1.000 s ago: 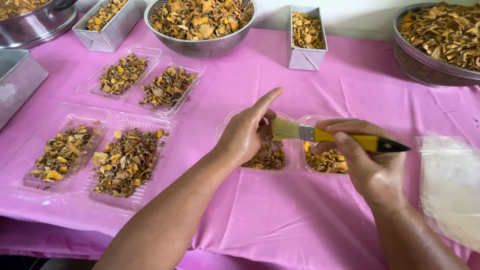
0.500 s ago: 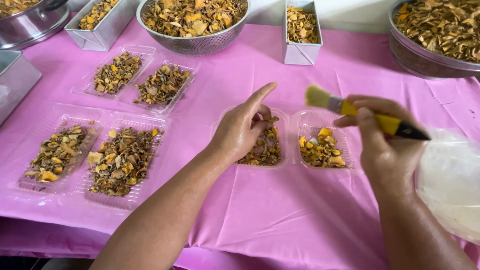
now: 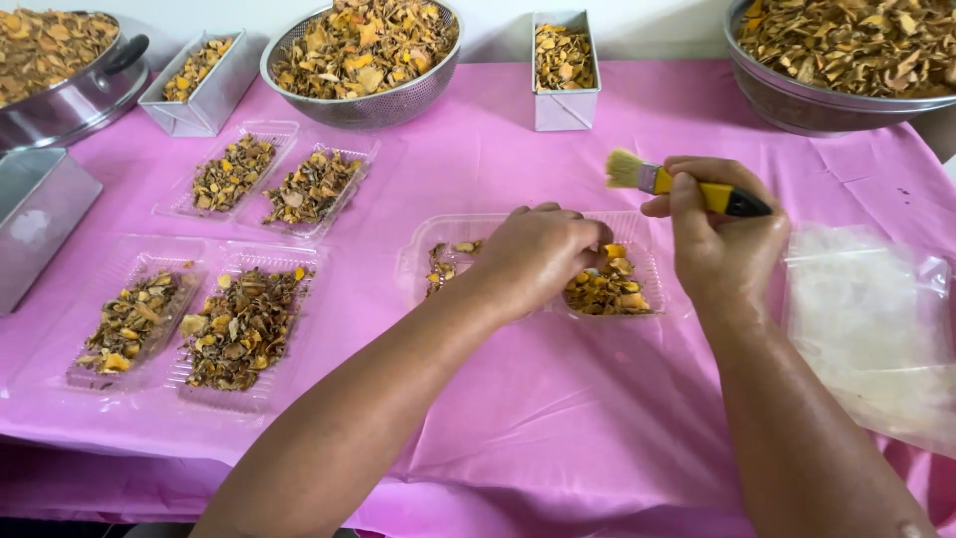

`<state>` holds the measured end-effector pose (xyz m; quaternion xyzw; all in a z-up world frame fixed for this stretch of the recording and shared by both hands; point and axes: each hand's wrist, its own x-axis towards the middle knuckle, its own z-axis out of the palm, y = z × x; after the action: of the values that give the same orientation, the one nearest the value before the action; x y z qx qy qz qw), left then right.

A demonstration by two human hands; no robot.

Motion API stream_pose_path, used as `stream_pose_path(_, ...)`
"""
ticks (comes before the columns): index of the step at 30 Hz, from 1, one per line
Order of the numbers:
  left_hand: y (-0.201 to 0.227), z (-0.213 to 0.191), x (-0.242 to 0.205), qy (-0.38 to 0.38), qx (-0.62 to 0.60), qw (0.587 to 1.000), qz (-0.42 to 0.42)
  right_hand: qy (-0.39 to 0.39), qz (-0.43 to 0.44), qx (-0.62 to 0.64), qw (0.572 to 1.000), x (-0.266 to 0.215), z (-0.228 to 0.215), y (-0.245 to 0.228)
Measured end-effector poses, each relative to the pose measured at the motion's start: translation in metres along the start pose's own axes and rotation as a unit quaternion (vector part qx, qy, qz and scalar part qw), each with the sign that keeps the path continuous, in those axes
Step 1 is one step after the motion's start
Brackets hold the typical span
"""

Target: Sorting and portioning dried tea ingredients into plastic containers using hands and a brush.

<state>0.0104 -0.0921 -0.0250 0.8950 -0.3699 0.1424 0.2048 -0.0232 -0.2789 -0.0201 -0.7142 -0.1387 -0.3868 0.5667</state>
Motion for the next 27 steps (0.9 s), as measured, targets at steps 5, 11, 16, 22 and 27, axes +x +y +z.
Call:
stream_pose_path(5, 0.018, -0.032, -0.006, -0.059, 0.034, 0.998, -0.012, 0.004, -0.030, 0.084, 0.996, 0.000, 0.000, 0.014)
stream_pose_path(11, -0.020, -0.065, -0.033, -0.055, -0.025, 0.989, -0.137, -0.006, -0.031, 0.062, 0.998, 0.000, 0.000, 0.007)
stream_pose_path(16, -0.006, -0.105, -0.059, -0.107, 0.002, 0.969, -0.224, -0.031, -0.043, 0.062, 0.997, -0.004, 0.004, 0.004)
stream_pose_path(22, -0.087, -0.031, -0.055, -0.136, 0.091, 0.971, -0.173, -0.066, -0.066, -0.020, 0.995, -0.015, 0.011, -0.019)
stream_pose_path(27, -0.098, 0.006, -0.046, -0.171, 0.161, 0.949, -0.212, -0.089, -0.049, -0.019, 0.995, -0.020, 0.013, -0.026)
